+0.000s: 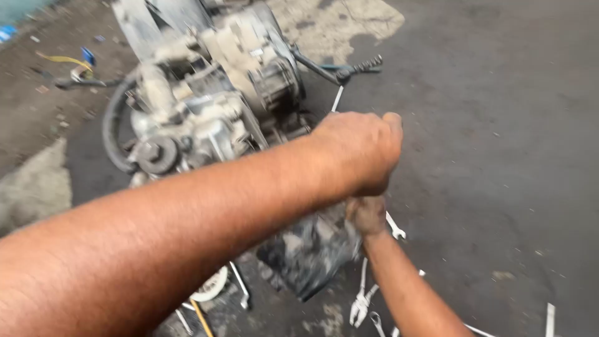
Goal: The person works on a scooter engine placed on the ground, using wrenches, pliers, a screwdriver and a hammer to loosen fasteners and remove parts. They detach a cylinder head cover, lift it off the engine, set it on the ground, and continue working on the engine with a screwdriver.
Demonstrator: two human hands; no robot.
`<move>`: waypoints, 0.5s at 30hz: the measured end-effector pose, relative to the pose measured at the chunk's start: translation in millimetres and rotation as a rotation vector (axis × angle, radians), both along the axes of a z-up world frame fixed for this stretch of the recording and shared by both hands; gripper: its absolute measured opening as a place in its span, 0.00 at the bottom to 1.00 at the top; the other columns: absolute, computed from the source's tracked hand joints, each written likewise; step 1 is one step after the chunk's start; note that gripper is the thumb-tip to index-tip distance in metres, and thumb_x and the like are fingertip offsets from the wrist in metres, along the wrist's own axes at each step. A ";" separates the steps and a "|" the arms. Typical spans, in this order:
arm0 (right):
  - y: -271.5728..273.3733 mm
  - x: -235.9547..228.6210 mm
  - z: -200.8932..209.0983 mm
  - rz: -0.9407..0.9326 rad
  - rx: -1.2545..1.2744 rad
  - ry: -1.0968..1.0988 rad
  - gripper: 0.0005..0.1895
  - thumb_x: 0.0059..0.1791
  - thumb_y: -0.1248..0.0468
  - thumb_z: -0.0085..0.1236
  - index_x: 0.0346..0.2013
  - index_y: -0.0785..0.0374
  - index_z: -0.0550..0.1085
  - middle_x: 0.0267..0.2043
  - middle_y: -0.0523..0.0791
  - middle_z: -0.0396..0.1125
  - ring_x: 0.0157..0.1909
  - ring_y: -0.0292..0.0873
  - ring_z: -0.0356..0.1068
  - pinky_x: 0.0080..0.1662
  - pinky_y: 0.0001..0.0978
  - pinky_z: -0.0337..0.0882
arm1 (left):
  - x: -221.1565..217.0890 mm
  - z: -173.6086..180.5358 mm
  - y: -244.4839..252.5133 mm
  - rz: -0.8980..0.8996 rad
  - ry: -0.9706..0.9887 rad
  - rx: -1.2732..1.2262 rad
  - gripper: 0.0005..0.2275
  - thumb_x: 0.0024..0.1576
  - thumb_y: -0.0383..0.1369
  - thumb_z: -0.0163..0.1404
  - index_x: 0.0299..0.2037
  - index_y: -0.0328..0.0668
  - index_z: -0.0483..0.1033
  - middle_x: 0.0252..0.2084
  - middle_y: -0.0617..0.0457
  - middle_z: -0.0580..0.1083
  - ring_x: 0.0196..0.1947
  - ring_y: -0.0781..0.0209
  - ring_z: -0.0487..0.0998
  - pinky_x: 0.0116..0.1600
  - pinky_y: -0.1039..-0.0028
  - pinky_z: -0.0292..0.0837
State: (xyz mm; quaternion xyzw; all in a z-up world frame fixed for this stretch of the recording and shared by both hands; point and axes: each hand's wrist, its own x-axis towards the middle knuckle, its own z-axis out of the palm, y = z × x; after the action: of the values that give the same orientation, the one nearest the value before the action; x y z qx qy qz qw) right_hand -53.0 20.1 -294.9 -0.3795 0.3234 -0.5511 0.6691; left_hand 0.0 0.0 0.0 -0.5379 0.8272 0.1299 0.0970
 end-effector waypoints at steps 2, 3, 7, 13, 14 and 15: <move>33.2 -38.0 -39.0 -0.060 0.081 -0.097 0.16 0.53 0.63 0.53 0.55 0.63 0.72 0.52 0.45 0.70 0.55 0.44 0.70 0.56 0.40 0.71 | 1.7 9.9 11.0 -0.014 0.015 0.038 0.22 0.48 0.33 0.60 0.50 0.33 0.67 0.40 0.39 0.79 0.41 0.42 0.82 0.47 0.54 0.77; 56.5 -54.5 -57.8 -0.123 0.165 -0.215 0.18 0.53 0.64 0.54 0.58 0.63 0.73 0.55 0.45 0.71 0.56 0.44 0.69 0.56 0.40 0.70 | 4.3 14.6 19.6 -0.028 0.008 0.079 0.23 0.47 0.34 0.61 0.50 0.34 0.67 0.40 0.39 0.78 0.41 0.42 0.82 0.45 0.56 0.78; 107.0 -63.5 -105.7 -0.027 0.076 0.212 0.19 0.56 0.59 0.57 0.57 0.68 0.76 0.54 0.50 0.73 0.56 0.48 0.71 0.57 0.42 0.71 | 35.4 17.7 84.4 -0.099 0.114 0.146 0.23 0.48 0.34 0.61 0.50 0.35 0.65 0.37 0.40 0.77 0.39 0.41 0.81 0.43 0.54 0.77; 142.4 -16.1 -39.3 0.706 -0.133 0.909 0.35 0.39 0.49 0.73 0.56 0.62 0.73 0.52 0.49 0.74 0.54 0.45 0.74 0.54 0.37 0.74 | 116.6 -38.9 195.8 0.030 0.330 0.476 0.14 0.55 0.36 0.55 0.47 0.41 0.68 0.38 0.46 0.77 0.37 0.49 0.81 0.42 0.58 0.78; 141.1 -11.1 -33.2 0.728 -0.138 0.995 0.35 0.40 0.50 0.74 0.57 0.61 0.72 0.51 0.49 0.73 0.54 0.45 0.72 0.54 0.37 0.71 | 130.4 -53.5 210.6 0.175 0.282 0.610 0.17 0.56 0.38 0.54 0.53 0.44 0.67 0.41 0.47 0.77 0.41 0.52 0.82 0.47 0.60 0.78; 140.1 -4.2 -26.9 0.754 -0.146 1.078 0.35 0.42 0.51 0.75 0.59 0.61 0.72 0.51 0.49 0.72 0.53 0.45 0.70 0.55 0.37 0.68 | 144.6 -67.6 226.6 0.327 0.231 0.741 0.20 0.56 0.40 0.54 0.58 0.48 0.66 0.44 0.49 0.77 0.45 0.54 0.83 0.52 0.62 0.79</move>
State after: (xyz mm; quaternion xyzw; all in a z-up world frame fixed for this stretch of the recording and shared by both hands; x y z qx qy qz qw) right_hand -57.2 160.1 -321.8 -0.7338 0.4199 -0.0326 0.5331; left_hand 144.6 226.6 -67.6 -0.5726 0.6338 0.4919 0.1686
